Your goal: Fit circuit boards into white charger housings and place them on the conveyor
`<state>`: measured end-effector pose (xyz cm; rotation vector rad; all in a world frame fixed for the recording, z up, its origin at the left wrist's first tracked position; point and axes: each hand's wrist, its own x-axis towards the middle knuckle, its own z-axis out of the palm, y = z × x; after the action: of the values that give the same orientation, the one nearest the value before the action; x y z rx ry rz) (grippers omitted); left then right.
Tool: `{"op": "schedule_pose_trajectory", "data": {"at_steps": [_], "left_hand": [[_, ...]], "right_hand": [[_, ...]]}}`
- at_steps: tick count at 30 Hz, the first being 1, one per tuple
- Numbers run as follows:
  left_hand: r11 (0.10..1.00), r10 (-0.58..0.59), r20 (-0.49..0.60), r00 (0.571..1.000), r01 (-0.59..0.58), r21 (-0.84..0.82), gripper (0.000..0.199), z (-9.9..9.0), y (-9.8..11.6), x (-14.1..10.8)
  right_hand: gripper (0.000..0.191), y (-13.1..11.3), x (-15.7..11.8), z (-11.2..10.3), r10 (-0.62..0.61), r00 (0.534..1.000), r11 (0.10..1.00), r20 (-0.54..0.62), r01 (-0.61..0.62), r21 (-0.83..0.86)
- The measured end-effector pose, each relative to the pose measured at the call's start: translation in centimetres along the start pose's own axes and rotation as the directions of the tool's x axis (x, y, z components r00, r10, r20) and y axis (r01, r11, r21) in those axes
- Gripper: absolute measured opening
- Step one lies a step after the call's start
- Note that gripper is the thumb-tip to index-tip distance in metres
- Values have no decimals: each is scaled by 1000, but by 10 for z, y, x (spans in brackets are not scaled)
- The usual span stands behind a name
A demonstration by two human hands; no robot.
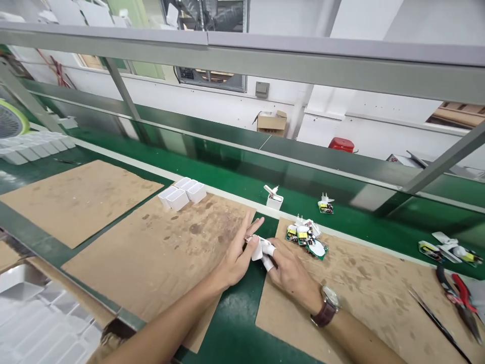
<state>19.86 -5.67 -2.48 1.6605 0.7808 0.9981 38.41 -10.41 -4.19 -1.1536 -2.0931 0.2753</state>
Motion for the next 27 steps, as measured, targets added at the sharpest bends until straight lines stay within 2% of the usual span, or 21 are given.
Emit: {"op": "schedule_pose_trajectory", "data": {"at_steps": [4, 7, 12, 15, 21, 27], "left_hand": [[990, -128, -126, 984, 134, 41, 71, 0, 0, 2], [986, -168, -152, 974, 164, -43, 71, 0, -2, 3], [973, -211, -163, 964, 191, -128, 71, 1, -9, 5], [975, -206, -163, 965, 187, -120, 69, 1, -12, 6], [975, -216, -173, 961, 202, -95, 69, 0, -11, 5], [978, -207, -163, 965, 199, -66, 66, 0, -5, 4]], "right_hand": [[45, 3, -6, 8, 85, 992, 996, -90, -83, 28], [57, 3, -9, 11, 116, 982, 993, -150, -115, 17], [40, -2, -2, 3, -6, 994, 1000, -110, 5, -3], [38, -2, -1, 1, 10, 998, 1000, -69, -9, 16], [39, 4, -8, 9, 133, 976, 987, -170, -115, 111], [29, 1, -3, 4, 20, 994, 996, -106, -10, 90]]}}
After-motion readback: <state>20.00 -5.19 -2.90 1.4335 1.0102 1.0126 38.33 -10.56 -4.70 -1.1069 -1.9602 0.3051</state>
